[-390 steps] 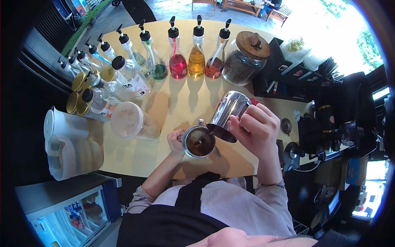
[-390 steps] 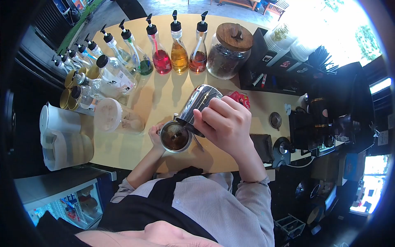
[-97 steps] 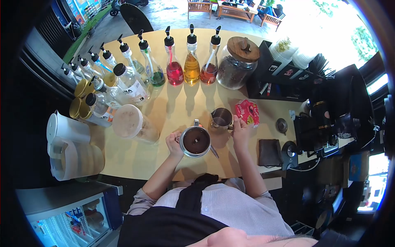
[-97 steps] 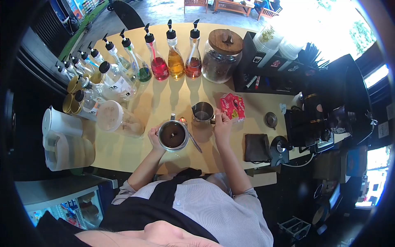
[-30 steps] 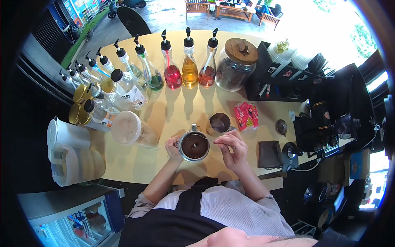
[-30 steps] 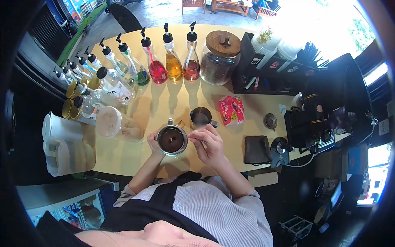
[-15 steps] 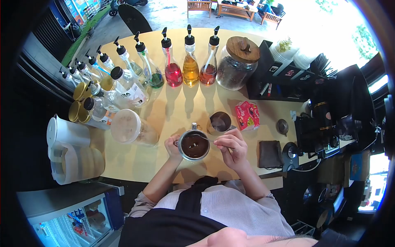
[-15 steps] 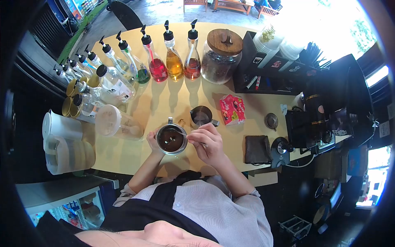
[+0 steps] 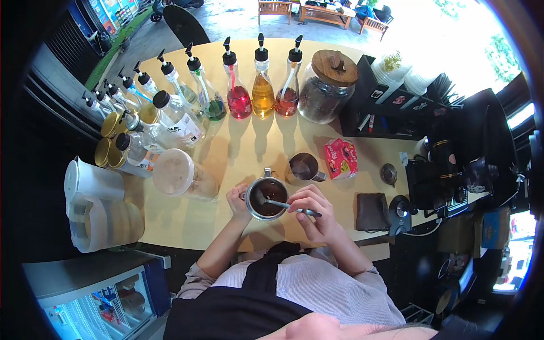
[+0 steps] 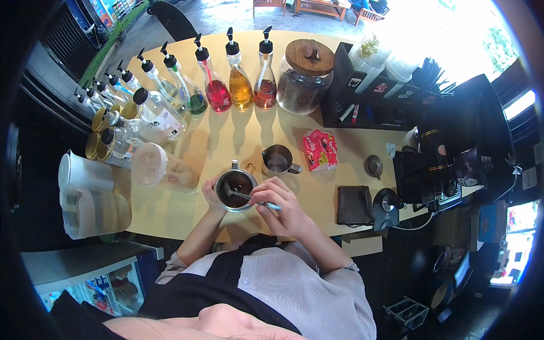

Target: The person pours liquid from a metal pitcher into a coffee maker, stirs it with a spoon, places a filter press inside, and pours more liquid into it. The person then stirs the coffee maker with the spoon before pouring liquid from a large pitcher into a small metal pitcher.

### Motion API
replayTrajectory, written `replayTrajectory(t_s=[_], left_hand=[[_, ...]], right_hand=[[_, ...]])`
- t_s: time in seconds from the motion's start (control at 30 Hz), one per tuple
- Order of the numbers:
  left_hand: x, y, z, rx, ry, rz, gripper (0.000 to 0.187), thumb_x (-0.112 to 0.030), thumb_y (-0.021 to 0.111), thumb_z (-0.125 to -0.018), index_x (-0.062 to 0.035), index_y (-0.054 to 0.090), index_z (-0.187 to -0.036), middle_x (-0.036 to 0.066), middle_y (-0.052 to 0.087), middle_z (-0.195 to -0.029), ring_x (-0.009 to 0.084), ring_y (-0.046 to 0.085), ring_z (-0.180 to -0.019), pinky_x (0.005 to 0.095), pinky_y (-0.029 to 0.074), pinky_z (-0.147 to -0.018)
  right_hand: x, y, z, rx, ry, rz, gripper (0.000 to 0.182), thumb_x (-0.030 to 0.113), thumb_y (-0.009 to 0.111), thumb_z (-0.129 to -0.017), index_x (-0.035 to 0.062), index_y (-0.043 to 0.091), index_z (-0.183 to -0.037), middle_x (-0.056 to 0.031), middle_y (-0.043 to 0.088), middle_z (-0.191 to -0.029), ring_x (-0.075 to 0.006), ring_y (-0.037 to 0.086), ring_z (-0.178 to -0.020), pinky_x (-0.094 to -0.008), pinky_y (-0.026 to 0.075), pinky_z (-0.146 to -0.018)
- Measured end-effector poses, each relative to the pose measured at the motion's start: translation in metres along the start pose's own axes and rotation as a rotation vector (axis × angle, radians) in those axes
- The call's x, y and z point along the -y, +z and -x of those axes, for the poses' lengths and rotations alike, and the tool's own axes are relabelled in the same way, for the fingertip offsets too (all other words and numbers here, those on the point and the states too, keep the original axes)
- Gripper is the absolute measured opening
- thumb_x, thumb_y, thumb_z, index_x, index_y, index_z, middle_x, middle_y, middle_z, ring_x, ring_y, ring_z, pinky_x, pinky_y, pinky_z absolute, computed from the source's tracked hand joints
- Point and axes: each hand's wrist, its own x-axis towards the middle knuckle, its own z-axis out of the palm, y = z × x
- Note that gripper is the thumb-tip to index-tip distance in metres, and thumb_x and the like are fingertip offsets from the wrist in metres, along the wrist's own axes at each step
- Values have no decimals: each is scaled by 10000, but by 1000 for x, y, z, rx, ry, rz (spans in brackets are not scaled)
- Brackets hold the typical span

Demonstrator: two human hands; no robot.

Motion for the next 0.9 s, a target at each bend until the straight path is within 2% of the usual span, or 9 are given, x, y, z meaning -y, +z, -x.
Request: replayTrajectory(t_s=[0.07,0.2,0.27,0.37,0.47,0.7,0.77,0.83,0.9], left_hand=[[5,-5,0,10,-12,18,494,-364,265,-927,-57,435,-579,81,517,-602,177,544,-615,338,510,-657],[19,-13,-1,48,-26,127,478,-339,255,-932,-64,435,-586,80,520,-609,178,548,-619,343,513,-647],[27,-16,-1,56,-22,197,472,-332,254,-932,-66,433,-586,80,519,-609,179,548,-617,343,514,-643],[30,-16,-1,37,-34,317,479,-334,254,-931,-55,457,-599,89,541,-630,186,554,-619,344,516,-645],[24,-14,-3,70,-20,167,489,-322,253,-927,-27,509,-633,104,578,-668,190,563,-628,343,518,-649],[10,-8,-1,36,-52,11,552,-375,238,-901,23,586,-742,113,628,-742,197,593,-698,337,502,-712],[15,-10,-2,37,-80,51,571,-396,237,-895,27,598,-769,110,632,-751,197,596,-716,338,496,-734],[16,-13,-3,93,-83,87,582,-409,248,-880,37,621,-856,115,644,-783,202,603,-748,337,490,-765],[18,-8,-3,61,-93,132,538,-407,257,-874,1,599,-803,93,618,-731,190,583,-709,333,484,-733]], right_hand=[[1,-3,1,23,47,-70,148,-38,577,-803,24,581,-938,-98,613,-860,-258,577,-783,-328,475,-675],[-2,4,2,-155,154,-126,96,-20,534,-858,14,576,-936,-97,610,-829,-219,580,-740,-293,465,-630],[-6,3,1,-182,278,-177,82,4,496,-898,0,569,-936,-77,588,-772,-151,565,-687,-253,443,-597],[-6,-5,-10,-49,465,-222,110,60,453,-948,-13,536,-947,-45,538,-752,-86,507,-658,-221,405,-608],[-9,-6,-23,0,555,-296,136,105,450,-963,-4,521,-920,-28,512,-727,-73,482,-649,-210,385,-581],[1,-2,-56,114,454,-157,188,149,434,-974,0,486,-872,-52,486,-685,-134,486,-604,-254,388,-572],[3,1,-62,137,268,63,187,168,494,-938,9,480,-841,-120,558,-701,-289,567,-609,-358,436,-567],[4,6,-64,157,168,152,161,152,516,-915,12,485,-842,-111,538,-702,-274,551,-610,-335,428,-561],[8,9,-66,177,68,238,139,136,538,-892,15,491,-843,-102,517,-703,-259,535,-611,-311,420,-554]])
